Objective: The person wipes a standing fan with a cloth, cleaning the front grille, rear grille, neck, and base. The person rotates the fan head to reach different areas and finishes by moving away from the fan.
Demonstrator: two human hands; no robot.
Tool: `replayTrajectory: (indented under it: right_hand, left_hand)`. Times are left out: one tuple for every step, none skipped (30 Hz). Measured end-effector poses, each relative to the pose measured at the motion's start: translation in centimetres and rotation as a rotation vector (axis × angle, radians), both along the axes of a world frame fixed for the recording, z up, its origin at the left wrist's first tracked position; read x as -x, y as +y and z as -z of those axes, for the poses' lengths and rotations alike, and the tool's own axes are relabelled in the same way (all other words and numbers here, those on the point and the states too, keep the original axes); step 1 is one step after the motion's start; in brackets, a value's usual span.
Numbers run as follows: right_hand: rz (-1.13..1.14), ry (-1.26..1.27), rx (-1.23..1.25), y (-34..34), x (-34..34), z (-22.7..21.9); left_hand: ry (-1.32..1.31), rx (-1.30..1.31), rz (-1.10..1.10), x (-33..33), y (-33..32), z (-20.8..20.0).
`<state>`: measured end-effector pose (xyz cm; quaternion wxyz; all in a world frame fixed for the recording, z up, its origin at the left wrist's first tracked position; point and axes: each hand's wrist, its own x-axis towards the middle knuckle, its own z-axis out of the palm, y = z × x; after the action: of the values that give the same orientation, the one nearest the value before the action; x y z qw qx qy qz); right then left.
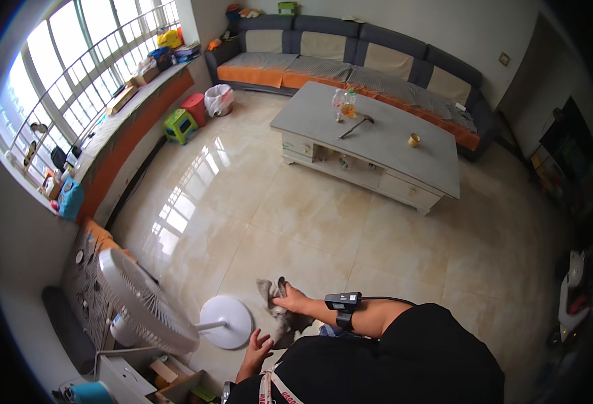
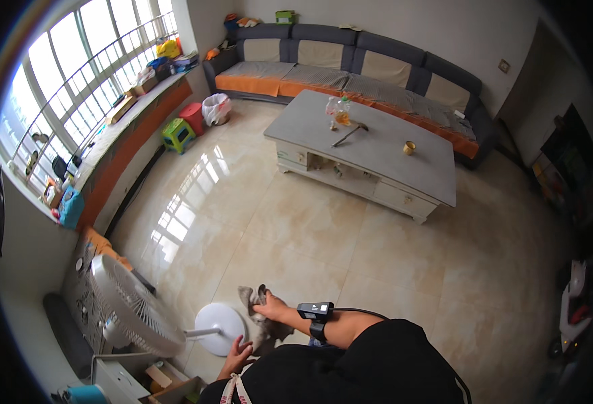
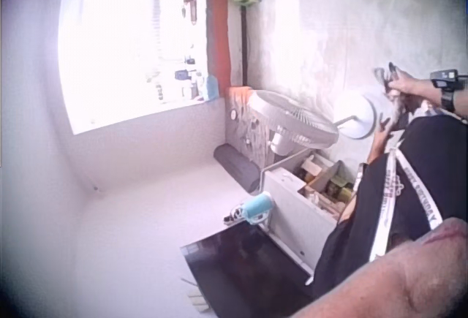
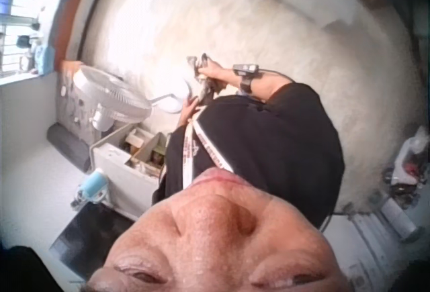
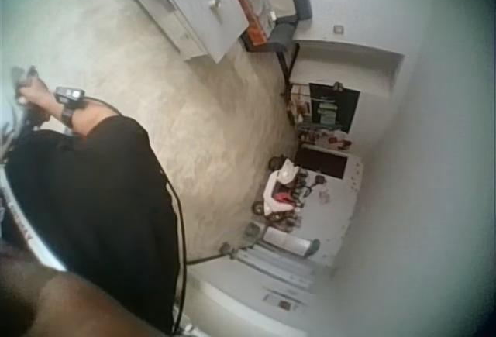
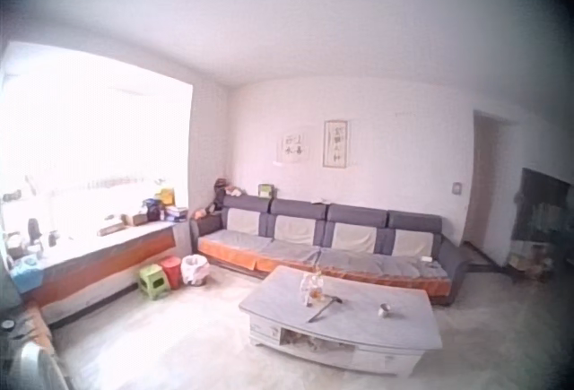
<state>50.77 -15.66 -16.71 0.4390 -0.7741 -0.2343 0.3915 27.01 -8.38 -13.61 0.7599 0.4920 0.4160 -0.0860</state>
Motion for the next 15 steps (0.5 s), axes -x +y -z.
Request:
replayTrajectory:
  right_hand:
    - [0.047, 0.161, -0.056, 0.6, -1.8, -1.3]
    - [0.054, 0.265, -0.279, 1.0, -2.8, -2.6]
    - [0.045, 0.514, -0.309, 1.6, -4.0, -4.0]
    - [-0.019, 0.686, -0.37, 1.6, -5.0, -5.5]
    - [-0.088, 0.887, -0.425, 1.6, -6.1, -6.8]
    - [-0.084, 0.936, -0.414, 1.9, -7.1, -8.1]
    - [-0.115, 0.995, -0.493, 2.1, -7.8, -9.2]
    - [-0.16, 1.052, -0.55, 2.3, -8.5, -9.9]
    - [-0.164, 1.103, -0.549, 2.6, -9.0, -10.3]
    - [-0.179, 1.025, -0.478, 2.8, -9.6, -10.4]
    - [-0.228, 0.958, -0.52, 3.1, -10.3, -10.3]
    - [-0.145, 0.848, -0.503, 3.8, -10.4, -9.9]
    - [-0.149, 0.884, -0.425, 4.3, -11.4, -9.4]
    - [-0.161, 0.908, -0.358, 4.5, -12.5, -8.7]
    - [-0.118, 0.916, -0.333, 5.0, -13.2, -8.2]
  left_hand:
    - [-0.036, 0.059, -0.053, -3.1, -0.1, -0.9]
    - [-0.123, 0.107, -0.075, -6.1, 0.1, -1.4]
    - [-0.154, 0.145, -0.127, -9.0, 0.1, -2.0]
    - [-0.302, 0.189, -0.148, -11.7, 0.4, -2.4]
    - [-0.423, 0.227, -0.188, -14.5, 1.0, -2.7]
    - [-0.497, 0.214, -0.169, -16.4, 1.5, -2.9]
    - [-0.425, 0.147, -0.271, -18.0, 1.8, -3.0]
    - [-0.341, 0.067, -0.33, -18.9, 2.5, -3.1]
    - [-0.306, -0.004, -0.384, -19.5, 3.2, -3.0]
    - [-0.244, -0.079, -0.391, -20.3, 4.1, -2.8]
    - [-0.162, -0.153, -0.399, -20.9, 4.9, -2.4]
    - [-0.142, -0.185, -0.395, -21.4, 5.8, -1.9]
    - [-0.146, -0.18, -0.426, -22.3, 6.8, -1.3]
    - [-0.151, -0.173, -0.453, -23.3, 8.0, -0.7]
    - [-0.168, -0.167, -0.473, -24.3, 9.2, -0.1]
